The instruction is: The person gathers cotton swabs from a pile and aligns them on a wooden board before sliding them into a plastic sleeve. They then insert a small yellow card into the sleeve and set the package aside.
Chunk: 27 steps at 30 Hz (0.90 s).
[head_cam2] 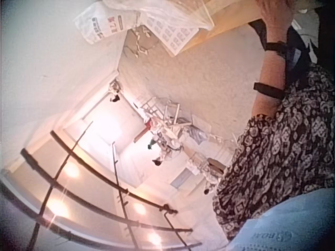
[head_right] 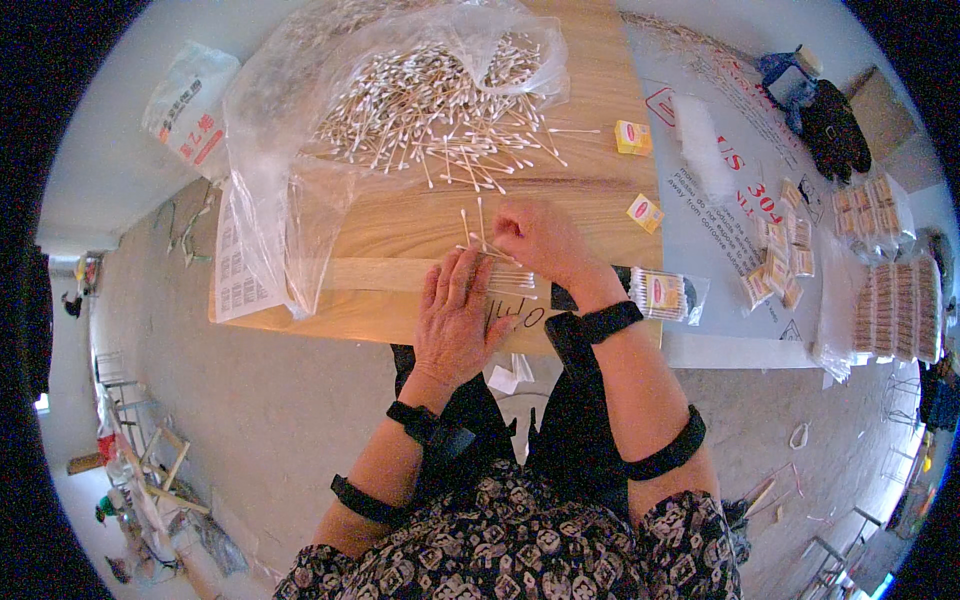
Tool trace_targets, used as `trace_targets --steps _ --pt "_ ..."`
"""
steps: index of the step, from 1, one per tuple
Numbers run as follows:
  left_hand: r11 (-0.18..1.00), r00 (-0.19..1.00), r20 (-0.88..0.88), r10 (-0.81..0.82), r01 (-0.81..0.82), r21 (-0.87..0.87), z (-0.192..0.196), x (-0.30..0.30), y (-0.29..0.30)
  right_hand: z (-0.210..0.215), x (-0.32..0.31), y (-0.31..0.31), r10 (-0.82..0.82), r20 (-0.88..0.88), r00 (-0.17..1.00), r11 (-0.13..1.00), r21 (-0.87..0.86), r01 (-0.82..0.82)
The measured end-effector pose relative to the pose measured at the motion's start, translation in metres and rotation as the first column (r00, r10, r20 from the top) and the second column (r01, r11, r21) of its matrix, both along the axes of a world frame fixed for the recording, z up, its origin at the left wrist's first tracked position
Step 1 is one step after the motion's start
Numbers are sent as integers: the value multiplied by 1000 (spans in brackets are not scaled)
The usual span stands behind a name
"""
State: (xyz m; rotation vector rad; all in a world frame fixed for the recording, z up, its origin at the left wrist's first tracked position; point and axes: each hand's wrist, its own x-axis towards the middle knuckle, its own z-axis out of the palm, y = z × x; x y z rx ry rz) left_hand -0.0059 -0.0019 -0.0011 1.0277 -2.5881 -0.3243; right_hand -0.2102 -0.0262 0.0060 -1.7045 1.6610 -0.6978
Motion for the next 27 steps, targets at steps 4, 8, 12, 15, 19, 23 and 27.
trace_targets --steps 4,8,12,15,19,23,27 --pt "1000 1000 -24 -7 7 0 -3 0 0 -2 10 -17 -11 20 1000 936 -351 17" --pt "1000 999 -34 0 0 8 -3 0 1 2 9 -30 94 -268 959 895 -400 -200" --pt "1000 1000 -27 -10 10 -28 -5 0 0 7 2 -26 127 -258 958 915 -343 -213" --pt "999 1000 -19 -6 5 -41 -4 1 1 7 3 -13 58 -250 967 962 -243 -121" --pt "999 1000 -4 -3 3 -40 -3 0 0 4 4 1 -69 -228 971 984 -175 29" --pt "1000 1000 20 0 1 -22 -1 0 1 4 14 17 -213 -117 970 933 -320 167" --pt "1000 1000 27 10 -10 -6 -1 2 1 4 23 29 -288 -83 954 886 -402 232"
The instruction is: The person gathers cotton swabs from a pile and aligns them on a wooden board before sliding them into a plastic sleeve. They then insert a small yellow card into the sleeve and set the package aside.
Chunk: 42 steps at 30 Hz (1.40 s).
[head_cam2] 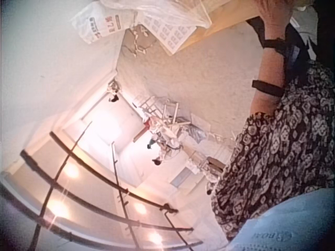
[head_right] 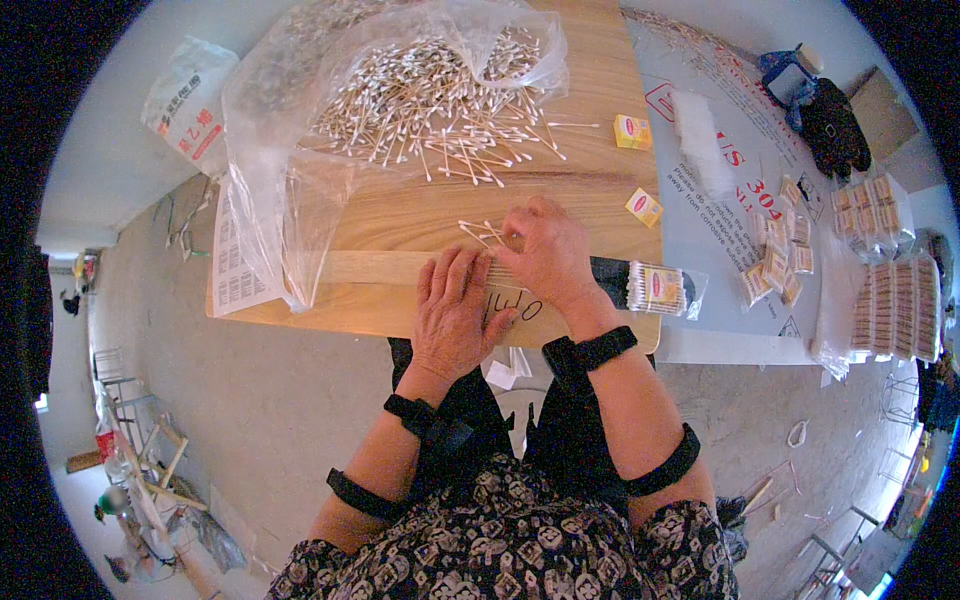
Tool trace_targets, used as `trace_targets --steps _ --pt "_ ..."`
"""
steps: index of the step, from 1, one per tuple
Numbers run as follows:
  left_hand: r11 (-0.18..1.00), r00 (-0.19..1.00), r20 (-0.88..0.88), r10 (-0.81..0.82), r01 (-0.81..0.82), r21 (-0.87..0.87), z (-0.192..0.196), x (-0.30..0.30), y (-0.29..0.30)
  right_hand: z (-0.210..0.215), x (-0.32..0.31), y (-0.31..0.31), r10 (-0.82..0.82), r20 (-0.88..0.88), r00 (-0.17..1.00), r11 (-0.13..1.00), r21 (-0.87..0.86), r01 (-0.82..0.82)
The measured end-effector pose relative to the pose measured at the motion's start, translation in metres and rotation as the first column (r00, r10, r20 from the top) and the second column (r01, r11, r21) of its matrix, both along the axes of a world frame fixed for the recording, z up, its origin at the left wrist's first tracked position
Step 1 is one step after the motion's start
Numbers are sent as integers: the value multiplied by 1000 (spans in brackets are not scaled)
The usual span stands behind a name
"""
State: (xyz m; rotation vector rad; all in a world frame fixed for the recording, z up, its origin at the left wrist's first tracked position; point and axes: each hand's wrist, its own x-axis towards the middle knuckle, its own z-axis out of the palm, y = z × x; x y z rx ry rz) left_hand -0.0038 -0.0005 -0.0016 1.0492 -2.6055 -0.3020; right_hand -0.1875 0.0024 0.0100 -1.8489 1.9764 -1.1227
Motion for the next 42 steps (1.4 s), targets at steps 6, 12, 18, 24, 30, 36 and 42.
trace_targets --steps 6,12,18,24,30,36,42 --pt "1000 1000 -12 -6 7 4 1 -3 1 -11 -2 0 50 -74 996 992 121 -41" --pt "1000 1000 -4 -7 7 5 -1 -1 0 -2 -9 -1 150 -69 986 974 182 -135" --pt "1000 1000 -18 -4 4 -11 -3 0 0 0 -4 0 90 -15 996 976 202 -86" --pt "1000 1000 -8 -6 6 -2 -4 -1 0 -6 -3 -1 80 -189 979 982 183 -45" --pt "1000 1000 -16 3 -3 -15 -4 -1 0 -1 -8 1 235 -152 960 963 171 -208" --pt "1000 1000 2 -2 2 5 -5 -1 0 -7 -4 2 108 -214 971 981 184 -68" --pt "1000 1000 28 -4 3 10 -4 -1 0 -10 -1 2 66 -131 989 993 110 -51"
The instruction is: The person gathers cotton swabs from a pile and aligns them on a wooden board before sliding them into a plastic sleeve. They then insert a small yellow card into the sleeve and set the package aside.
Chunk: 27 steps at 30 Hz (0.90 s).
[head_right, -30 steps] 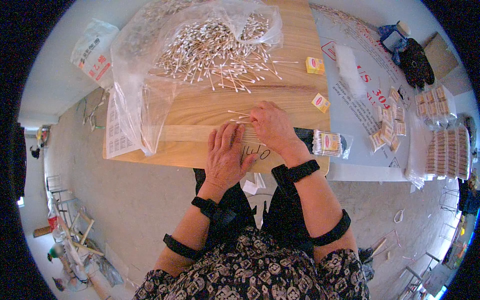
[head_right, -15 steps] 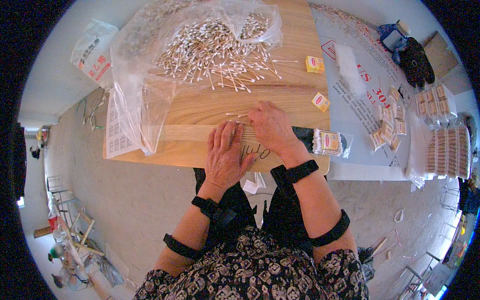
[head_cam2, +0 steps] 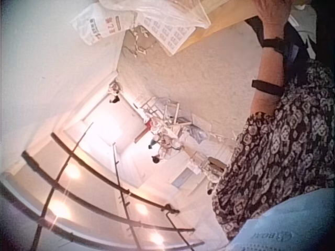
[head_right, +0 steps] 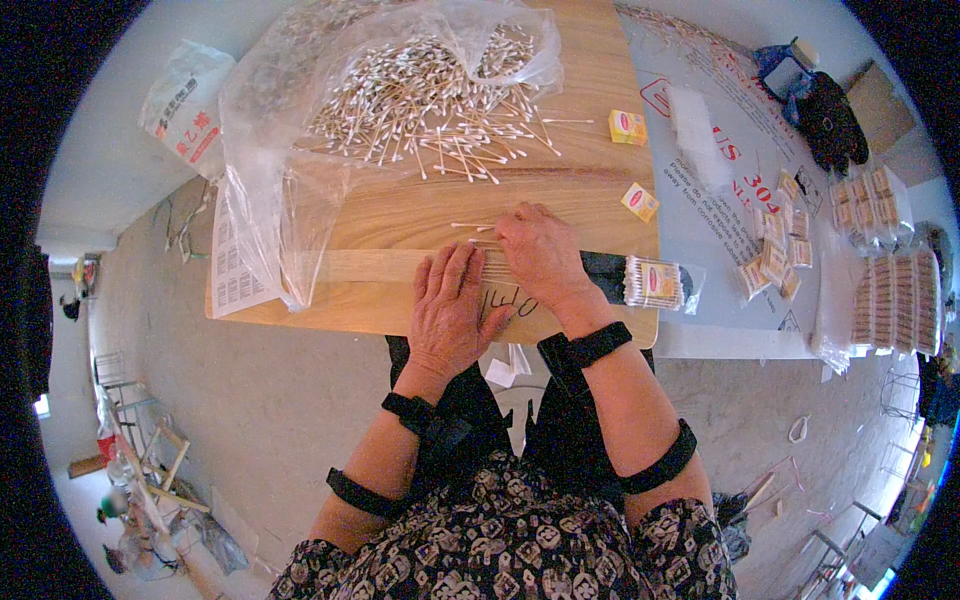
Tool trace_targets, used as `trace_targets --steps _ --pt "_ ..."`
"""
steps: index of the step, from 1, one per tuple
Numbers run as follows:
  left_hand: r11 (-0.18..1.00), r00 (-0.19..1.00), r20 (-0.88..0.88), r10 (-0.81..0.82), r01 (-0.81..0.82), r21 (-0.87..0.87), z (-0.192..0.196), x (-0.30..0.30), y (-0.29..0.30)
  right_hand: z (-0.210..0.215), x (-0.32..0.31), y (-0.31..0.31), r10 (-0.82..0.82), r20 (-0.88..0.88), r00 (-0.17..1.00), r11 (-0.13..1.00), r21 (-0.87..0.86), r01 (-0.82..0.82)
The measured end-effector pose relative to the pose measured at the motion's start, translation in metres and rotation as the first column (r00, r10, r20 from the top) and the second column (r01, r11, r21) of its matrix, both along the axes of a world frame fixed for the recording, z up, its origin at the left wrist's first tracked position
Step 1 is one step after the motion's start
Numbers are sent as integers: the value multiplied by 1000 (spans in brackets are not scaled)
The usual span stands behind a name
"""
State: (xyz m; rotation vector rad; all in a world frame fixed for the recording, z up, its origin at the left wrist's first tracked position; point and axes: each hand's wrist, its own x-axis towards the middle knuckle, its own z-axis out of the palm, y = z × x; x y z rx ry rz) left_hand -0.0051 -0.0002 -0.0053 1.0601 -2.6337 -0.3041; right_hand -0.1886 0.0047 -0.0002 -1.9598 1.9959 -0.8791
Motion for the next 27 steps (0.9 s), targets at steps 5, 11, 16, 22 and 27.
trace_targets --steps 5,11,16,22,27 --pt "1000 1000 -15 0 0 -2 0 0 0 0 -2 1 65 47 997 998 -20 -64" --pt "1000 1000 -5 3 -3 -11 1 0 0 -1 -6 2 -29 154 988 994 -98 44" --pt "1000 1000 13 9 -9 -16 0 0 0 -2 -12 4 -160 153 975 985 -45 168" --pt "1000 1000 6 5 -5 -10 0 -1 0 -10 -16 1 -158 104 982 987 3 159" --pt "1000 1000 13 8 -8 -8 1 0 1 -7 -15 1 -133 14 991 987 99 131"
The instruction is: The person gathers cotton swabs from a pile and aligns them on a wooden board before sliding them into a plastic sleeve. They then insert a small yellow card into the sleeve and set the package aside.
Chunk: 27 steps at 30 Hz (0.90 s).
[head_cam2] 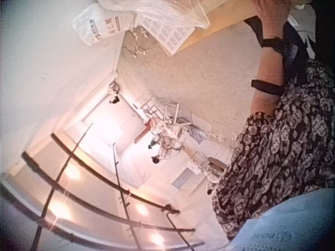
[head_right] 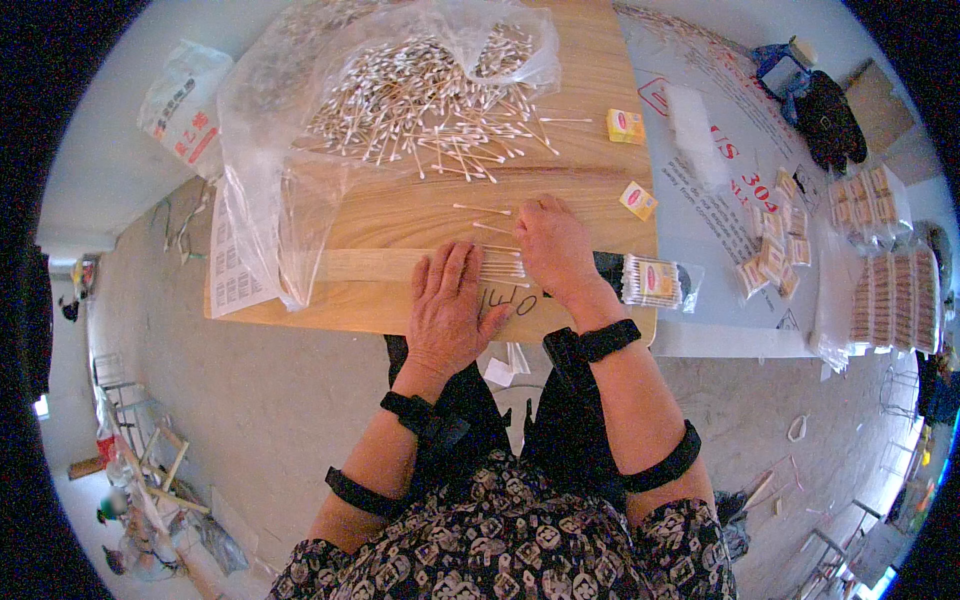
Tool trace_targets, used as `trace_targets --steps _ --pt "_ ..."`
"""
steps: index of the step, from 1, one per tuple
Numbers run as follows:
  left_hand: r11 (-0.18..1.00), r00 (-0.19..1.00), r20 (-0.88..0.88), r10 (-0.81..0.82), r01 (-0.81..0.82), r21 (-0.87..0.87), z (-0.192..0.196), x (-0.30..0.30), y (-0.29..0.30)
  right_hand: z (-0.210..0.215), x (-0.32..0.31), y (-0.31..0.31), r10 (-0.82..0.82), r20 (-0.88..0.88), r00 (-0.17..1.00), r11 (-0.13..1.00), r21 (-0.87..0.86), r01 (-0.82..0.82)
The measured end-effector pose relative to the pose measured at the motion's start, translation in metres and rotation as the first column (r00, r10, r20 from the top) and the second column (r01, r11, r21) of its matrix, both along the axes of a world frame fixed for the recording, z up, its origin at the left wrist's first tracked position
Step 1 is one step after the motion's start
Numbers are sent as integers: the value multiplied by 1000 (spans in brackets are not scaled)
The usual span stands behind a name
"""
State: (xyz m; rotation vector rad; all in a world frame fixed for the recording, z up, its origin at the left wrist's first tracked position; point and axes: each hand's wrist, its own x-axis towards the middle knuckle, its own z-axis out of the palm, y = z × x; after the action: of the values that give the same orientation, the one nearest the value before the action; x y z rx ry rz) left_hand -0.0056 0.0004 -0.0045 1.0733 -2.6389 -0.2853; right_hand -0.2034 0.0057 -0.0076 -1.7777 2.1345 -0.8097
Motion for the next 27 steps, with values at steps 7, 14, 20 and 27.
trace_targets --steps 7,14,20,27 --pt "1000 1000 0 -5 5 1 2 0 -1 6 6 4 95 77 992 994 -54 -91" --pt "1000 1000 3 -8 8 0 1 -1 -1 9 3 8 164 211 964 984 -103 -145" --pt "999 1000 -8 -6 5 -38 -4 1 -1 10 1 6 179 162 970 982 -85 -167" --pt "1000 1000 22 -6 7 -20 -2 0 -1 3 6 14 99 257 961 986 -157 -60"
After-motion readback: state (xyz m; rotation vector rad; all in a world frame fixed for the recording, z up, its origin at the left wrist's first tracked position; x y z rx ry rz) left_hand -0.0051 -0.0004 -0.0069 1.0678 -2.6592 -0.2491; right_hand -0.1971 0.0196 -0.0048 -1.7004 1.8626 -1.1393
